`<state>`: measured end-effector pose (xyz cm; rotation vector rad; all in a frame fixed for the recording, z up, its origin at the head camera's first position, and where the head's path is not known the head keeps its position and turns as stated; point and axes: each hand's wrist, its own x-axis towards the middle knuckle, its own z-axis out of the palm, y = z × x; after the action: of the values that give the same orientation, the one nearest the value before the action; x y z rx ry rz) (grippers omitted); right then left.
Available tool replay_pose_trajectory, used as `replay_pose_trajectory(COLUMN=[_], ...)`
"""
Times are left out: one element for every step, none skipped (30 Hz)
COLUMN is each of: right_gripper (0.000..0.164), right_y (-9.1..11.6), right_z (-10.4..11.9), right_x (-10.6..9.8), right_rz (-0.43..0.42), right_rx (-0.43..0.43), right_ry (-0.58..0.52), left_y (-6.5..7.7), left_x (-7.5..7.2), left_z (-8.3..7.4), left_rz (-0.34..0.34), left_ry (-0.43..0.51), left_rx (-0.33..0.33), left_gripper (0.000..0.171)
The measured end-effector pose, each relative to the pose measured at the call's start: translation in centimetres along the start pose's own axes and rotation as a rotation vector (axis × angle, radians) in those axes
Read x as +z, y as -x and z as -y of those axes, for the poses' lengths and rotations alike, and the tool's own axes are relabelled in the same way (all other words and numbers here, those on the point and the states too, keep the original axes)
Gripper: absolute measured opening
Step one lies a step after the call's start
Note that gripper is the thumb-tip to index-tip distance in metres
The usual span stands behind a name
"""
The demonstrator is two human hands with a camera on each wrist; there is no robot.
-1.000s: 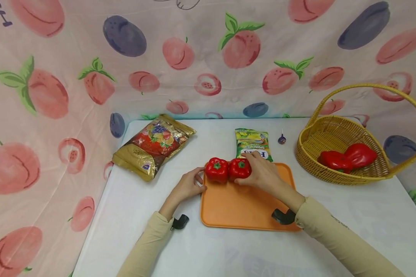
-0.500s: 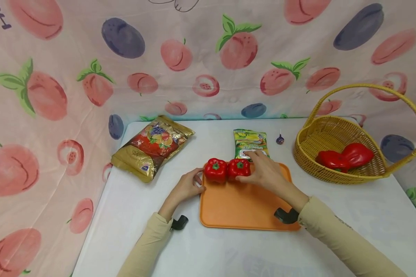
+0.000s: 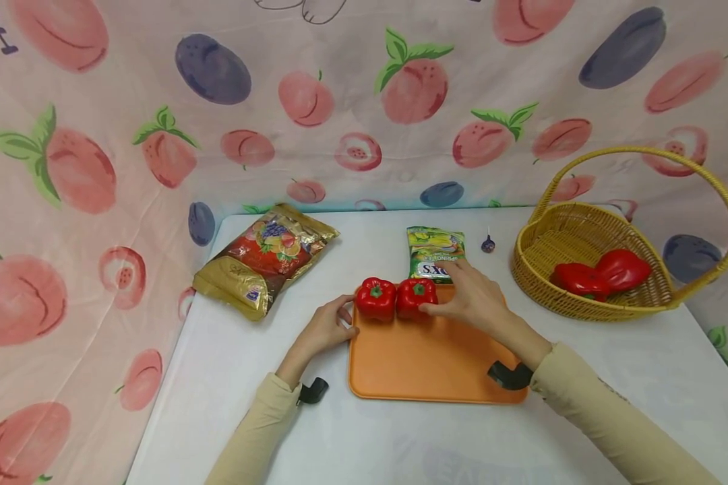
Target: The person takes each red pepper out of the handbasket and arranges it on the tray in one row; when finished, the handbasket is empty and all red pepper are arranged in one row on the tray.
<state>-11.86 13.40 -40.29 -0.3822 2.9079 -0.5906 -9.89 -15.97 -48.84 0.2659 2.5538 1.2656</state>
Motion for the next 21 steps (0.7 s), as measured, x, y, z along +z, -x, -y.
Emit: replay_pose_trajectory(right_gripper=[0.093, 0.093, 0.093, 0.093, 0.092, 0.092, 0.091, 0.091, 0.09, 0.089, 0.088, 0.085, 0.083, 0.08, 0.076, 0.073, 0.071, 0.068, 0.067, 0.066, 0.064], right_y=[0.0, -0.1, -0.1, -0.1, -0.2, -0.2, -0.3, -0.3, -0.4, -0.5, -0.5, -0.6, -0.6, -0.6, -0.7, -0.7, -0.7, -0.8, -0.8, -0.8, -0.9], right_z=[0.0, -0.1, -0.1, -0.2, -0.3, -0.4, -0.5, -0.7, -0.8, -1.0, -1.2, -1.5, -1.7, -1.9, -2.1, -2.3, -2.6, -2.8, -3.0, -3.3, -3.5], right_x=[-0.1, -0.2, -0.3, -0.4, -0.6, -0.7, -0.9, -1.0, -1.2, -1.3, -1.5, -1.6, -1.8, -1.9, -2.1, -2.2, -2.4, -2.5, -2.7, -2.9, -3.1], right_rz=[0.001, 0.0, -0.002, -0.005, -0.012, -0.018, -0.025, -0.032, -0.039, -0.045, -0.051, -0.055, -0.06, -0.064, -0.069, -0.075, -0.079, -0.084, -0.089, -0.095, -0.1], right_rx=[0.0, 0.001, 0.002, 0.004, 0.008, 0.012, 0.015, 0.016, 0.016, 0.018, 0.021, 0.025, 0.026, 0.028, 0.032, 0.037, 0.04, 0.041, 0.038, 0.037, 0.034], right_ry=[0.001, 0.001, -0.003, -0.007, -0.011, -0.015, -0.015, -0.017, -0.02, -0.018, -0.014, -0.011, -0.01, -0.009, -0.009, -0.007, -0.006, -0.007, -0.008, -0.008, -0.009], left_y=[0.0, 0.0, 0.0, 0.0, 0.0, 0.0, 0.0, 0.0, 0.0, 0.0, 0.0, -0.1, -0.1, -0.1, -0.1, -0.1, -0.1, -0.1, -0.1, 0.0, 0.0], left_x=[0.0, 0.0, 0.0, -0.1, -0.1, -0.1, -0.1, -0.1, -0.1, -0.1, 0.0, 0.0, 0.0, 0.0, 0.0, 0.0, 0.0, 0.0, 0.0, 0.0, 0.0], left_z=[0.0, 0.0, -0.1, -0.1, -0.1, -0.1, -0.1, -0.1, -0.1, 0.0, 0.0, 0.0, 0.0, 0.1, 0.1, 0.1, 0.1, 0.2, 0.2, 0.2, 0.2], left_rz=[0.001, 0.002, 0.003, 0.004, 0.005, 0.004, 0.004, 0.003, 0.002, 0.001, -0.001, -0.002, -0.002, -0.003, -0.003, -0.002, -0.002, -0.001, 0.0, 0.001, 0.003], left_ry=[0.001, 0.001, 0.001, 0.0, 0.0, 0.0, -0.001, -0.001, -0.002, 0.0, 0.0, 0.0, 0.0, 0.001, 0.0, 0.001, 0.002, 0.003, 0.004, 0.006, 0.007], left_rx=[-0.003, -0.005, -0.007, -0.008, -0.008, -0.008, -0.007, -0.005, -0.002, 0.0, 0.002, 0.004, 0.006, 0.007, 0.008, 0.008, 0.007, 0.006, 0.005, 0.003, 0.001], left_gripper=[0.065, 0.065, 0.065, 0.065, 0.065, 0.065, 0.065, 0.065, 0.065, 0.065, 0.065, 0.065, 0.065, 0.065, 0.064, 0.064, 0.064, 0.064, 0.064, 0.065, 0.065])
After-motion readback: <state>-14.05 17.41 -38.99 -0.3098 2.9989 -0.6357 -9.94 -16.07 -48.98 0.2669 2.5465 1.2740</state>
